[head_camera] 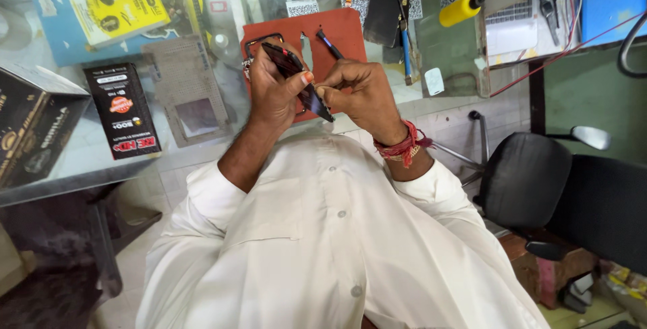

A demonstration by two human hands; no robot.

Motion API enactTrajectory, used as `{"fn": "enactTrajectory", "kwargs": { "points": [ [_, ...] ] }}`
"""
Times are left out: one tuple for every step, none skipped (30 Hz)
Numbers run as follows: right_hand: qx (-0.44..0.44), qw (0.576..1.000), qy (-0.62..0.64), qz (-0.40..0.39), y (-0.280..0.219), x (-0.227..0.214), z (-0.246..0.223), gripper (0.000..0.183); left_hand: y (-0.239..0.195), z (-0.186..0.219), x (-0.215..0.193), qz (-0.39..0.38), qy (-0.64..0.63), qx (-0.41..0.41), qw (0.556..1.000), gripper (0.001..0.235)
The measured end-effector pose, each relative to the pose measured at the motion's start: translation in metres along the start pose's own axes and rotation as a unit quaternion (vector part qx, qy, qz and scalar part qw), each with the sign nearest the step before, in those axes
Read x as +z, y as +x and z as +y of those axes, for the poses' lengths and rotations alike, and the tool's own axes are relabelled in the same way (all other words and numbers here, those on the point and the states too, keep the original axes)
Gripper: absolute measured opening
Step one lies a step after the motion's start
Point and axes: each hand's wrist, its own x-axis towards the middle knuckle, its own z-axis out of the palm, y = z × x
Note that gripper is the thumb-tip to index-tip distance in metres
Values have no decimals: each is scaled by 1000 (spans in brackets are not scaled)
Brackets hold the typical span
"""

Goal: The person uses a pen-like tool to scrape and clean the back of a disassembled smartphone. They then open a screen protector box, remove a protector, and apply it to the phone's back. Finally, they connect a multimeter probe to the phone's battery connector.

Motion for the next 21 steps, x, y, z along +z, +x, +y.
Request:
{"fn": "enactTrajectory", "kwargs": {
  "points": [
    [1,1000,2,-4,0,-2,0,5,-1,-1,2,5,-7,-1,1000,44],
    [-1,1000,1,-8,0,-4,0,4,-1,-3,3,11,-14,-1,1000,44],
    [-2,1000,0,-13,0,-7,-1,3,-2,-4,5,17,-20,-2,1000,45],
    [-3,1000,-1,-19,0,-9,-1,3,-2,-6,7,18,-18,8,1000,45],
    [-2,1000,0,-22,1,-11,-2,2,-2,-8,9,19,-14,17,1000,46],
    [-1,1000,0,-26,1,-14,-2,2,-2,-10,11,20,-10,27,999,46],
    [1,1000,2,-29,0,-16,-3,2,-3,-11,13,22,-12,26,999,46],
    [-2,999,-3,-34,0,-18,-3,2,-4,-12,15,23,-13,25,999,46],
    [-7,999,-7,-38,0,-21,-4,2,-4,-12,16,23,-14,25,999,46],
    [-12,999,-12,-42,1,-23,-4,2,-4,-12,18,30,-11,25,999,46],
    [-20,999,-11,-49,1,-27,-4,3,-5,-13,20,35,-10,23,999,47],
    [-28,998,-11,-55,1,-30,-5,3,-6,-15,23,40,-9,21,999,47],
    [-35,997,-10,-61,1,-34,-5,3,-6,-16,26,42,-8,24,999,47],
    [-27,998,-2,-64,1,-37,-5,3,-6,-18,28,44,-7,28,999,47],
    [-19,998,7,-66,1,-39,-4,3,-7,-21,31,46,-7,31,998,47],
    [-10,997,16,-69,0,-41,-3,4,-8,-23,33,50,-10,30,998,48],
    [-12,997,8,-72,1,-42,-2,3,-8,-24,34,53,-11,30,998,48],
    [-15,997,1,-76,2,-45,-1,3,-8,-26,36,56,-12,31,998,48],
    [-16,997,-5,-77,1,-47,-1,3,-9,-28,37,57,-10,35,998,48],
    [-13,996,9,-83,-1,-47,1,3,-11,-30,38,58,-9,39,997,48],
    [-14,996,22,-86,-1,-49,1,3,-9,-30,38,55,-7,44,997,48]
  ]
}}
